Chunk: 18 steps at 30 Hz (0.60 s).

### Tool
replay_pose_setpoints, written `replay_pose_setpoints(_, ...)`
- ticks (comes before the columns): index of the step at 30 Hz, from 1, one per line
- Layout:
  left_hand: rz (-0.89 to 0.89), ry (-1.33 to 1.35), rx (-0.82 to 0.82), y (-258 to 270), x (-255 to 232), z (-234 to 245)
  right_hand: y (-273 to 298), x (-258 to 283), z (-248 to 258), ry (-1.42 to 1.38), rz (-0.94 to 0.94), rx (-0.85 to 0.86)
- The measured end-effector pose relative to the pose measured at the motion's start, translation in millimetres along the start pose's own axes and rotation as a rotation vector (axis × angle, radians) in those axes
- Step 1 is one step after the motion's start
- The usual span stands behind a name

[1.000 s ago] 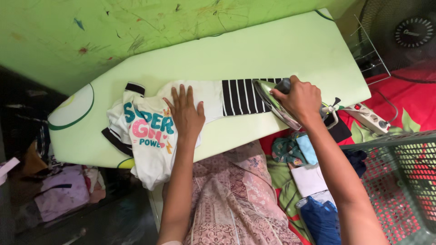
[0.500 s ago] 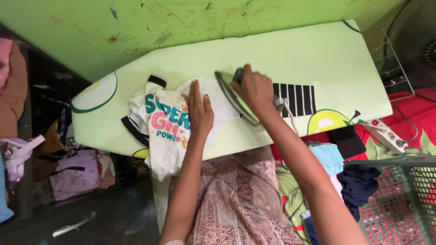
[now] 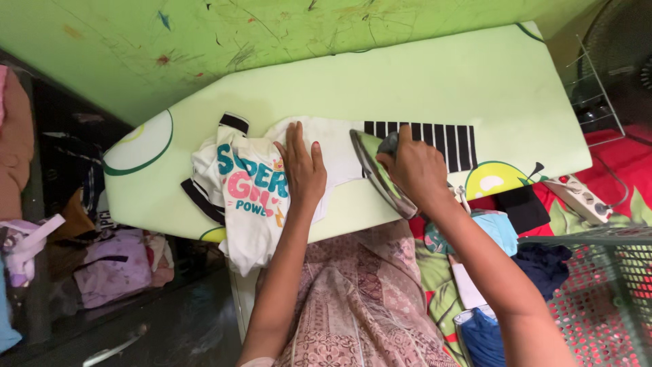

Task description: The person irons a floral-patterned garment and a white t-shirt with striped sleeves on an ironing board. They smooth the fabric, use the iron, fold the items, and place them aside.

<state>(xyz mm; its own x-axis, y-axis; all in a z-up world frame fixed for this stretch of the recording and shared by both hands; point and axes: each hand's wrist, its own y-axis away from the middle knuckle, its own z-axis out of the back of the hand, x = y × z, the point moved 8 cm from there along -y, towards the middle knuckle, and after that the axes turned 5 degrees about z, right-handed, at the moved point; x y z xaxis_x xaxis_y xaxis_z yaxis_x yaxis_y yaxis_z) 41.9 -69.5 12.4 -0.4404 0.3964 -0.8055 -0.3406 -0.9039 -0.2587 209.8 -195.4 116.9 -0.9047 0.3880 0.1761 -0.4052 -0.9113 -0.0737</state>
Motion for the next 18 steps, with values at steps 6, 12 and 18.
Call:
replay_pose_setpoints(6,-0.006,-0.049,-0.008,-0.6,-1.1,-2.6,-57.0,7.6,-23.1,-0.04,-0.009,-0.054)
replay_pose_setpoints(12,0.003,0.094,-0.043,2.2,2.3,4.7,-107.4,22.1,-48.5,-0.142,-0.086,0.036)
replay_pose_setpoints(18,0.018,0.073,-0.04,1.2,3.4,3.3,-50.7,27.1,-50.3,-0.164,-0.014,0.17)
